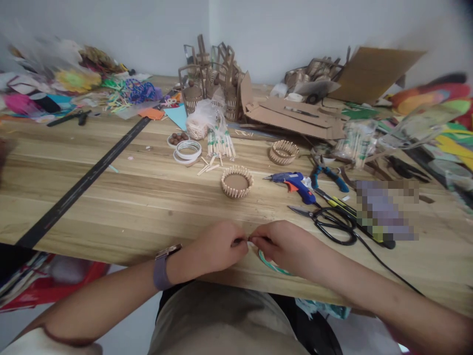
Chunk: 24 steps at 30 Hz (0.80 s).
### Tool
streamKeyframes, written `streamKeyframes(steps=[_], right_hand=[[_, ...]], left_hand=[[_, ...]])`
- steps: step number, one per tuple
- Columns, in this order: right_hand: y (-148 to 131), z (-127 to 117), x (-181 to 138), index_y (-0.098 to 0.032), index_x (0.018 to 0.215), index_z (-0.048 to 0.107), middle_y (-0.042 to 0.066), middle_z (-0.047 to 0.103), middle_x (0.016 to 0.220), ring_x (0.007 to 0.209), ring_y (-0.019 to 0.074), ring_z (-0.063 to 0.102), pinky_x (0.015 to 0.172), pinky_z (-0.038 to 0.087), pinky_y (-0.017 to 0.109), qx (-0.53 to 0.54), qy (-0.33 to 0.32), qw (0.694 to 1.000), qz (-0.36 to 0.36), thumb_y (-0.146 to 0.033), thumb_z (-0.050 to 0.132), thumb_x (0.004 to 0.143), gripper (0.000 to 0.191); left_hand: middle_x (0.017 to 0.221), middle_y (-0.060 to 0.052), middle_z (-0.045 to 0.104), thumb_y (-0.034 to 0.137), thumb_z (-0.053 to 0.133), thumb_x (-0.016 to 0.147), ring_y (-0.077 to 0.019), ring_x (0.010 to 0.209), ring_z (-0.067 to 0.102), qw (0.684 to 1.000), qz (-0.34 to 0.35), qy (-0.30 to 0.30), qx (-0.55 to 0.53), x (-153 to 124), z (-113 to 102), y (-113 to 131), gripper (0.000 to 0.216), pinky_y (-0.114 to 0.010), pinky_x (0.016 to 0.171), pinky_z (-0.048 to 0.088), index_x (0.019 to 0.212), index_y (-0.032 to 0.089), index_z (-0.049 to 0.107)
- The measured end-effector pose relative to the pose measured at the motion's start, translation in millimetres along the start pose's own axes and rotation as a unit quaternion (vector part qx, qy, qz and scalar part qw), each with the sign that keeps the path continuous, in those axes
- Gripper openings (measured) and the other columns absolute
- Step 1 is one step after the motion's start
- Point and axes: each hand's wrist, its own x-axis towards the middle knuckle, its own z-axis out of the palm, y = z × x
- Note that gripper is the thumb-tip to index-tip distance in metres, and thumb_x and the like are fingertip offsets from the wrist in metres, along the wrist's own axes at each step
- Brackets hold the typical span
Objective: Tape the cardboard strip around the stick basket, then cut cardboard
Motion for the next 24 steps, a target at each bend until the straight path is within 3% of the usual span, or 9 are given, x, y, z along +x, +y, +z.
streamKeyframes(steps=[5, 10, 12, 16, 20, 24], right_hand=[[6.1, 2.9, -0.8, -0.019, 0.074, 0.072, 0.002, 0.067, 0.065, 0.064, 0.0143, 0.059, 0.061, 0.038, 0.023, 0.073, 0.054, 0.994, -0.059, -0.016, 0.046, 0.088, 0.030], [5.4, 8.9, -7.1, -0.018, 0.091, 0.074, 0.000, 0.066, 0.063, 0.060, 0.0135, 0.060, 0.059, 0.040, 0.022, 0.174, 0.068, 0.980, -0.067, -0.015, 0.040, 0.089, 0.034], [3.4, 12.7, -11.5, -0.020, 0.099, 0.073, -0.001, 0.065, 0.062, 0.057, 0.0131, 0.059, 0.057, 0.041, 0.022, 0.189, 0.101, 0.974, -0.073, -0.017, 0.039, 0.090, 0.036], [0.0, 26.6, -18.6, -0.021, 0.116, 0.068, 0.001, 0.069, 0.066, 0.056, 0.0152, 0.063, 0.055, 0.045, 0.024, 0.144, 0.195, 0.966, -0.086, -0.022, 0.035, 0.093, 0.040], [-1.6, 46.7, -22.0, -0.009, 0.137, 0.050, 0.006, 0.073, 0.067, 0.051, 0.0204, 0.067, 0.044, 0.044, 0.026, 0.042, 0.298, 0.951, -0.076, -0.026, 0.035, 0.096, 0.047], [-5.9, 58.3, -26.5, -0.014, 0.133, 0.052, 0.005, 0.075, 0.074, 0.053, 0.0171, 0.069, 0.044, 0.048, 0.023, -0.012, 0.390, 0.911, -0.136, -0.017, 0.036, 0.097, 0.039]], left_hand=[[0.054, 0.003, 0.043, 0.016, 0.048, 0.077, -0.0116, 0.056, 0.039, 1.000, 0.005, 0.026, -0.013, -0.7, -0.4, -1.1, 0.023, -0.028, 0.055, 0.022, 0.055, 0.018, 0.040], [0.057, 0.002, 0.046, 0.017, 0.046, 0.077, -0.0129, 0.060, 0.043, 0.999, -0.016, 0.041, -0.015, -2.2, -5.2, 2.8, 0.021, -0.027, 0.058, 0.024, 0.057, 0.018, 0.041], [0.057, 0.003, 0.044, 0.017, 0.047, 0.077, -0.0129, 0.061, 0.042, 0.998, -0.017, 0.055, -0.012, -2.6, -6.1, 2.4, 0.022, -0.027, 0.058, 0.024, 0.056, 0.018, 0.039], [0.058, 0.003, 0.043, 0.019, 0.046, 0.078, -0.0133, 0.064, 0.044, 0.996, -0.023, 0.087, -0.007, -0.9, -5.7, -2.5, 0.024, -0.027, 0.060, 0.027, 0.056, 0.018, 0.038], [0.059, 0.003, 0.046, 0.023, 0.044, 0.079, -0.0136, 0.066, 0.045, 0.994, -0.038, 0.087, -0.046, 1.3, -7.8, -4.9, 0.023, -0.026, 0.061, 0.030, 0.057, 0.018, 0.044], [0.056, 0.004, 0.046, 0.028, 0.043, 0.079, -0.0122, 0.060, 0.043, 0.986, -0.069, 0.038, -0.145, -0.2, -16.6, 3.0, 0.023, -0.025, 0.057, 0.030, 0.059, 0.018, 0.051]])
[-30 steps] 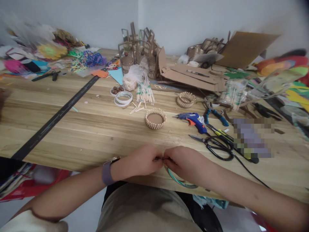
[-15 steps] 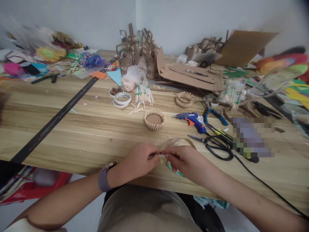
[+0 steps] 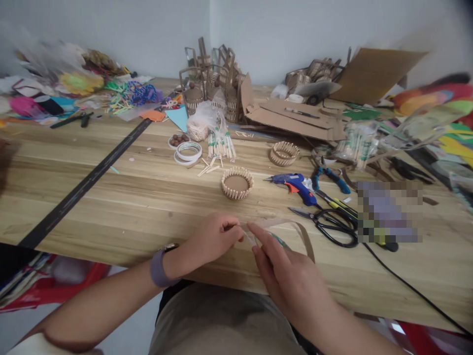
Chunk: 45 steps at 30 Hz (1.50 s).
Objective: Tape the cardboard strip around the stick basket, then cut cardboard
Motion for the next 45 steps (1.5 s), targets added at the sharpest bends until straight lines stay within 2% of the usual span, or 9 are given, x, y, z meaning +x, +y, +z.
streamKeyframes(steps=[4, 13, 16, 19, 22, 25, 32, 40, 45], right_hand=[[-3.2, -4.6, -5.0, -0.019, 0.131, 0.052, 0.004, 0.075, 0.077, 0.055, 0.0143, 0.068, 0.050, 0.053, 0.022, -0.014, 0.050, 0.997, -0.063, -0.011, 0.038, 0.096, 0.039], [2.2, -15.1, -18.4, -0.020, 0.134, 0.048, 0.003, 0.074, 0.076, 0.056, 0.0165, 0.068, 0.051, 0.054, 0.025, 0.002, 0.054, 0.994, -0.100, -0.007, 0.042, 0.094, 0.043], [0.1, -24.4, -28.2, -0.025, 0.131, 0.050, 0.003, 0.076, 0.081, 0.061, 0.0176, 0.070, 0.056, 0.056, 0.027, 0.022, 0.052, 0.995, -0.081, -0.009, 0.045, 0.093, 0.042], [-0.2, -33.5, -34.0, -0.029, 0.127, 0.053, 0.004, 0.076, 0.086, 0.069, 0.0189, 0.072, 0.060, 0.058, 0.027, 0.084, 0.012, 0.996, 0.008, -0.019, 0.046, 0.095, 0.034], [3.3, -35.3, -26.7, -0.027, 0.122, 0.051, -0.002, 0.071, 0.070, 0.056, 0.0153, 0.068, 0.052, 0.054, 0.023, 0.170, -0.056, 0.977, 0.119, -0.026, 0.043, 0.096, 0.027], [6.6, -32.2, -12.8, -0.024, 0.113, 0.051, -0.004, 0.068, 0.063, 0.054, 0.0135, 0.065, 0.052, 0.051, 0.022, 0.231, -0.093, 0.954, 0.165, -0.028, 0.043, 0.094, 0.021], [8.9, -26.8, -4.0, -0.023, 0.107, 0.052, -0.004, 0.066, 0.063, 0.056, 0.0136, 0.063, 0.056, 0.048, 0.022, 0.268, -0.128, 0.936, 0.188, -0.030, 0.043, 0.092, 0.019], [23.5, -26.5, -8.2, -0.024, 0.090, 0.058, 0.000, 0.069, 0.072, 0.061, 0.0161, 0.064, 0.055, 0.043, 0.025, 0.175, -0.171, 0.950, 0.195, -0.035, 0.044, 0.093, 0.018], [22.4, -35.8, -6.4, -0.024, 0.083, 0.055, -0.002, 0.064, 0.066, 0.057, 0.0131, 0.058, 0.052, 0.040, 0.022, 0.213, -0.192, 0.940, 0.187, -0.031, 0.044, 0.093, 0.017]], left_hand=[[0.055, 0.005, 0.048, 0.030, 0.045, 0.078, -0.0105, 0.056, 0.040, 0.997, -0.033, -0.018, -0.073, -3.8, -4.6, 12.1, 0.025, -0.025, 0.054, 0.028, 0.058, 0.017, 0.053], [0.056, 0.004, 0.053, 0.028, 0.049, 0.076, -0.0109, 0.057, 0.043, 0.989, -0.072, -0.051, -0.119, -1.1, 1.6, 17.3, 0.024, -0.025, 0.055, 0.030, 0.056, 0.017, 0.057], [0.057, 0.003, 0.055, 0.028, 0.048, 0.076, -0.0126, 0.060, 0.050, 0.990, -0.072, -0.003, -0.121, 6.4, -2.3, 8.7, 0.022, -0.025, 0.060, 0.036, 0.059, 0.017, 0.057], [0.062, 0.002, 0.058, 0.030, 0.046, 0.080, -0.0144, 0.068, 0.055, 0.987, -0.075, 0.056, -0.127, 12.1, -8.4, 1.2, 0.024, -0.026, 0.068, 0.041, 0.065, 0.017, 0.059], [0.075, 0.000, 0.064, 0.034, 0.049, 0.084, -0.0145, 0.076, 0.057, 0.988, -0.060, -0.003, -0.144, 11.2, -10.3, 3.3, 0.025, -0.026, 0.072, 0.042, 0.075, 0.016, 0.064], [0.073, 0.001, 0.061, 0.038, 0.049, 0.089, -0.0114, 0.066, 0.050, 0.985, -0.056, -0.079, -0.143, 6.8, -9.1, 10.4, 0.028, -0.023, 0.062, 0.039, 0.081, 0.015, 0.064], [0.066, 0.007, 0.045, 0.040, 0.062, 0.082, -0.0083, 0.057, 0.038, 0.981, -0.061, -0.123, -0.140, 3.3, -8.0, 12.2, 0.024, -0.021, 0.053, 0.028, 0.086, 0.016, 0.062], [0.068, 0.005, 0.044, 0.044, 0.055, 0.086, -0.0105, 0.063, 0.039, 0.985, -0.041, -0.152, -0.065, -6.4, -10.6, 11.7, 0.029, -0.023, 0.057, 0.028, 0.077, 0.017, 0.054], [0.068, 0.005, 0.040, 0.042, 0.054, 0.086, -0.0104, 0.063, 0.036, 0.981, -0.036, -0.177, -0.064, -11.4, -14.1, 12.9, 0.026, -0.023, 0.057, 0.028, 0.076, 0.017, 0.051]])
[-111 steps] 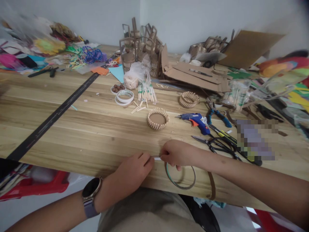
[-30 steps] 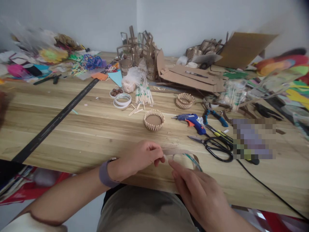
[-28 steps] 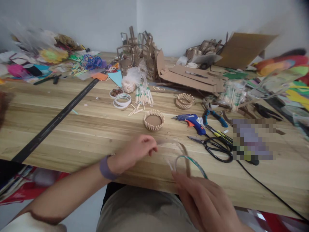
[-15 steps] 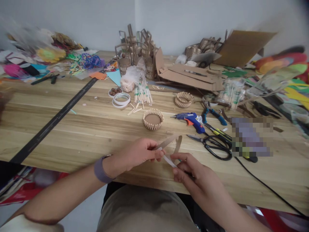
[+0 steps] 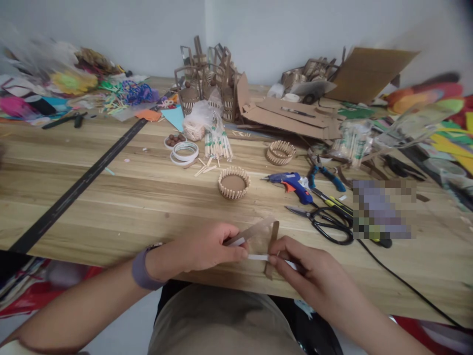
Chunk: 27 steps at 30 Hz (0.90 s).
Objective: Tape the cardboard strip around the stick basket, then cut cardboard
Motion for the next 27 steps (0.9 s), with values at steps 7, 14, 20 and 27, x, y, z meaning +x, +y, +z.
streamKeyframes(steps=[7, 14, 20, 27], right_hand=[[0.1, -9.8, -1.1, -0.024, 0.083, 0.054, -0.002, 0.061, 0.070, 0.063, 0.0133, 0.057, 0.059, 0.043, 0.023, -0.026, -0.054, 0.998, -0.001, -0.028, 0.042, 0.095, 0.018], [11.5, -28.9, 5.8, -0.024, 0.078, 0.046, 0.005, 0.064, 0.088, 0.081, 0.0170, 0.064, 0.071, 0.051, 0.028, -0.097, -0.054, 0.991, -0.070, -0.027, 0.034, 0.096, 0.022], [34.9, -64.7, 2.5, -0.027, 0.076, 0.049, 0.013, 0.070, 0.099, 0.123, 0.0309, 0.057, 0.075, 0.055, 0.038, -0.241, 0.039, 0.969, -0.030, -0.033, 0.035, 0.091, 0.022], [50.3, -109.3, -18.5, -0.031, 0.084, 0.054, 0.007, 0.070, 0.112, 0.094, 0.0360, 0.069, 0.069, 0.055, 0.047, -0.288, 0.153, 0.945, -0.007, -0.051, 0.037, 0.090, 0.027]], left_hand=[[0.072, 0.004, 0.047, 0.040, 0.049, 0.091, -0.0117, 0.067, 0.043, 0.996, 0.037, 0.018, 0.075, -0.6, 4.0, 6.0, 0.024, -0.024, 0.059, 0.031, 0.087, 0.018, 0.055], [0.064, 0.005, 0.046, 0.044, 0.037, 0.100, -0.0096, 0.059, 0.043, 0.991, 0.116, 0.031, 0.054, 1.6, 7.0, 11.9, 0.041, -0.023, 0.059, 0.033, 0.073, 0.018, 0.051], [0.062, 0.006, 0.048, 0.045, 0.040, 0.099, -0.0088, 0.057, 0.043, 0.987, 0.124, 0.102, -0.021, -2.2, -1.5, 6.6, 0.036, -0.023, 0.060, 0.035, 0.085, 0.017, 0.058], [0.059, 0.007, 0.048, 0.045, 0.050, 0.096, -0.0075, 0.053, 0.041, 0.961, 0.194, 0.013, -0.199, -0.5, -4.9, -0.9, 0.029, -0.021, 0.056, 0.034, 0.089, 0.018, 0.056]])
